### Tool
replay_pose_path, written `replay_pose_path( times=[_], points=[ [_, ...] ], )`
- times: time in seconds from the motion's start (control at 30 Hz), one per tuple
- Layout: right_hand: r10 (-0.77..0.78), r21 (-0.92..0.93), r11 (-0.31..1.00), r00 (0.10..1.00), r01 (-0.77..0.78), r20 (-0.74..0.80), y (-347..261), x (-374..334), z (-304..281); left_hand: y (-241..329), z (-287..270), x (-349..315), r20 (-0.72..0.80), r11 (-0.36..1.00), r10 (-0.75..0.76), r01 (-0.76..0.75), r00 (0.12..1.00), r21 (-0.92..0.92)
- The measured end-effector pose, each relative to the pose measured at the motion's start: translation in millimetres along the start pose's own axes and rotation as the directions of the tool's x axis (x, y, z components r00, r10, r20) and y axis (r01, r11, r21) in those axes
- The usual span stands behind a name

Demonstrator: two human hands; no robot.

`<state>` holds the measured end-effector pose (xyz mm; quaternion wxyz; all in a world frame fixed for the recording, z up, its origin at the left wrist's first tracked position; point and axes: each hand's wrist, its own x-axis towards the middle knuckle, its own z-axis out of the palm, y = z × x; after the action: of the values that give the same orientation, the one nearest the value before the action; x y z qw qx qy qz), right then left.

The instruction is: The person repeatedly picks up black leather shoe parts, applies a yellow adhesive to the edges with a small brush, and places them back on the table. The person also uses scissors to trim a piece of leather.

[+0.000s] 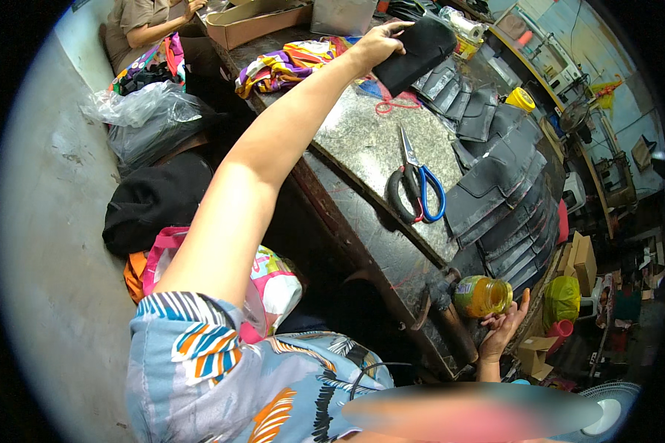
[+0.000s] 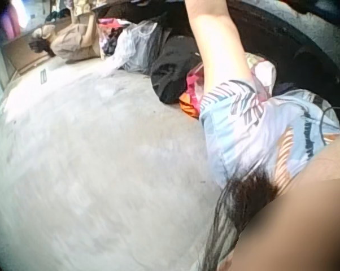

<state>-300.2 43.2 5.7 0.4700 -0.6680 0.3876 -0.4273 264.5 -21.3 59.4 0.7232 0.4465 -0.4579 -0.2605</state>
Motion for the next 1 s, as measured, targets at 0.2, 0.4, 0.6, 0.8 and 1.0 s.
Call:
replay_pose_path(
  times=[0.2, 0.4, 0.6, 0.8, 1.0],
  points=[
    [-0.007, -0.059, 0.998, 1.0, 0.006, -0.023, -0.3, 1.3, 0.4, -70.6, -14.4, 79.0, -0.22, 0.862, 0.005, 0.107, 0.976, 0.495],
    [-0.006, -0.071, 0.997, 0.999, 0.004, -0.041, -4.5, 1.3, 7.3, -110.6, -14.1, 60.4, -0.127, 0.272, -0.127, 0.157, 0.984, 0.949],
    [0.021, -0.049, 0.999, 0.997, -0.024, -0.068, -8.0, 0.9, 8.9, -60.4, -17.5, 10.2, -0.036, 0.106, 0.043, 0.031, 0.998, 0.994],
    [0.01, -0.006, 1.0, 1.0, -0.01, -0.029, -2.6, -1.5, 1.0, -23.6, -98.6, -93.1, -0.426, -0.167, -0.169, 0.4, 0.889, 0.901],
    [-0.064, 0.064, 0.996, 0.997, 0.061, 0.047, 5.5, -2.0, -4.6, -48.3, -136.0, -80.4, -0.381, -0.019, -0.211, 0.386, 0.9, 0.922]
  ],
)
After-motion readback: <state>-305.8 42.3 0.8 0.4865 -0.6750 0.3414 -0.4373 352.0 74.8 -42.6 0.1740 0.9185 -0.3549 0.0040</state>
